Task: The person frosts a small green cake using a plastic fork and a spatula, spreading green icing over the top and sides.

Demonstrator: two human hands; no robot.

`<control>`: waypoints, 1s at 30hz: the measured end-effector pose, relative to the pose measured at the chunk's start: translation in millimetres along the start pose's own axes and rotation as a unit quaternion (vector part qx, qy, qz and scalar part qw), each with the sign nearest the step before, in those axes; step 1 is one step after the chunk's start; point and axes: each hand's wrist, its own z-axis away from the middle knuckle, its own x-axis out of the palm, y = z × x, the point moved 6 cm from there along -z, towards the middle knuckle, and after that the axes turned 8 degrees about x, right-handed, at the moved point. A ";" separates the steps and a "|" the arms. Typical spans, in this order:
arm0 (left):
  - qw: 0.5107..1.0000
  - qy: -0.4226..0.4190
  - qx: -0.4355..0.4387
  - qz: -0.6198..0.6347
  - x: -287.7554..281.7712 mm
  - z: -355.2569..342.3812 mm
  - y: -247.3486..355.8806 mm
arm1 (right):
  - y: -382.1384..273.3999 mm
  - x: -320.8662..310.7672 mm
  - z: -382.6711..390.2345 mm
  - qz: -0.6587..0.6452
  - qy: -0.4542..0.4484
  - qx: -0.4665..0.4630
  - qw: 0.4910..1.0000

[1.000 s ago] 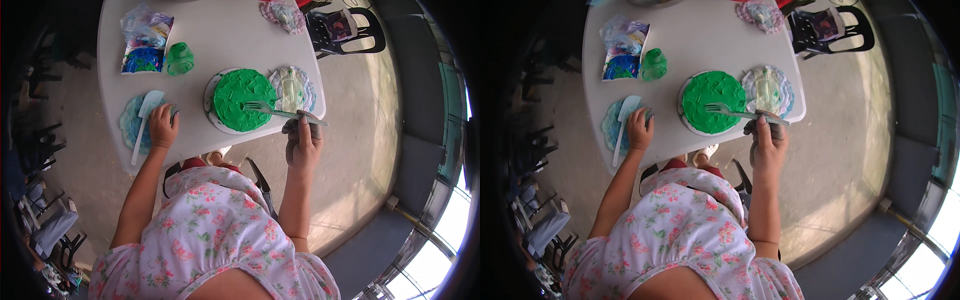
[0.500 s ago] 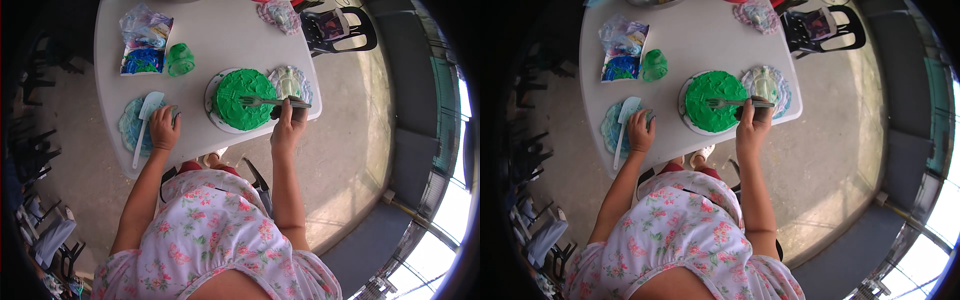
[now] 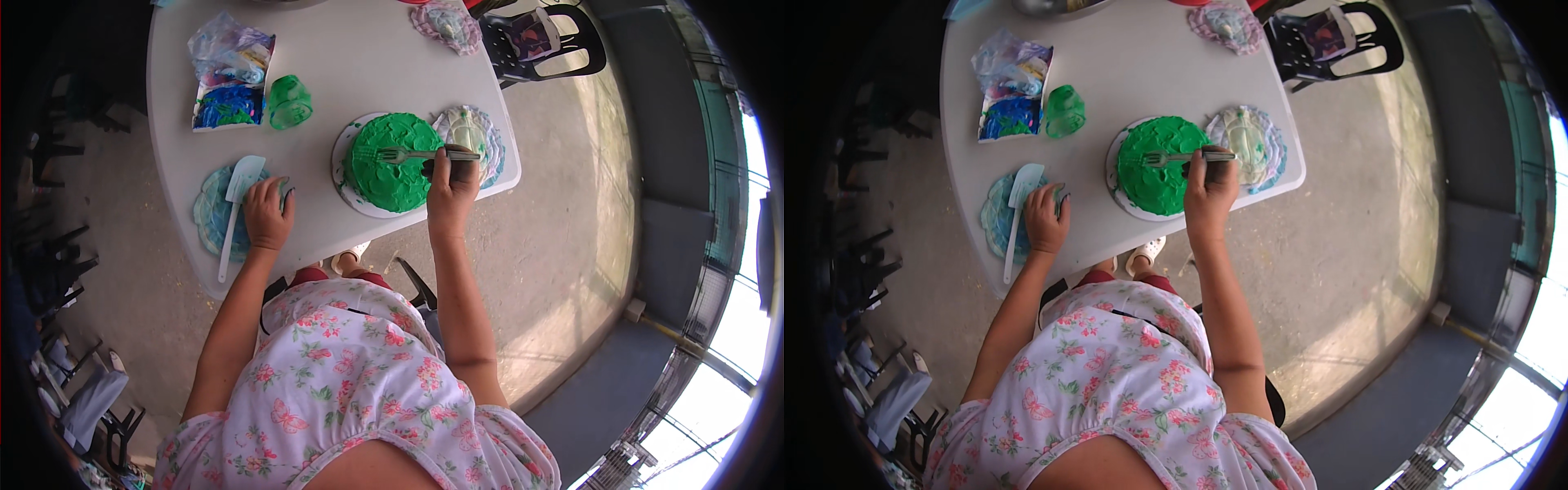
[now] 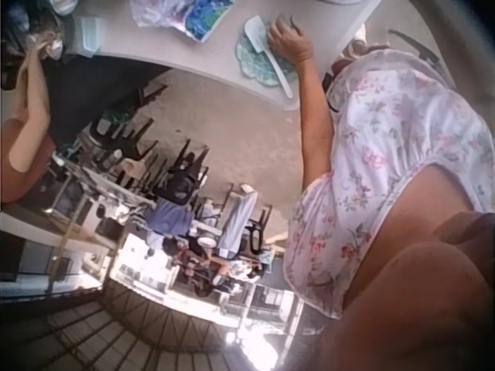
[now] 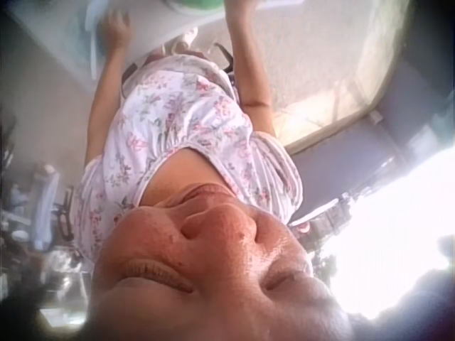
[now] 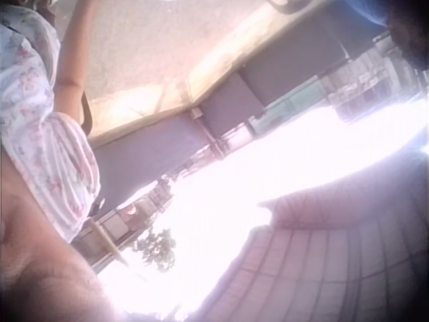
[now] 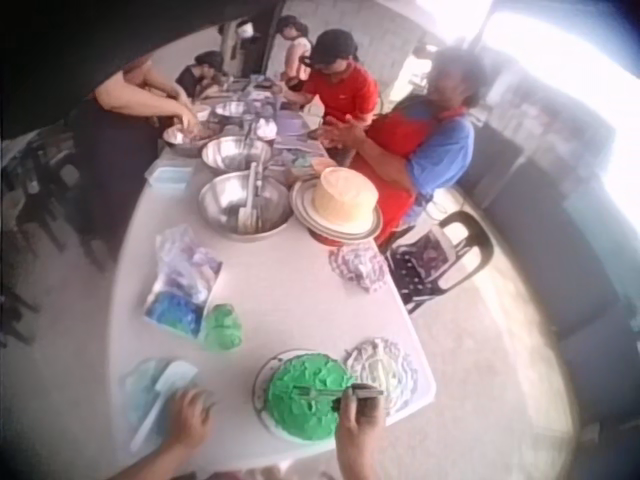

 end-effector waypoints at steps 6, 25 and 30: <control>1.000 0.000 0.002 0.004 -0.6 -0.3 0.2 | 3.1 1.0 -1.8 0.002 -0.001 0.005 1.000; 1.000 -0.006 -0.002 0.004 -0.5 -1.2 2.4 | 1.7 -2.5 -2.9 0.006 0.003 -0.005 1.000; 1.000 -0.005 0.002 0.002 0.2 -1.1 1.9 | -0.3 -6.3 -3.1 0.019 0.006 -0.010 1.000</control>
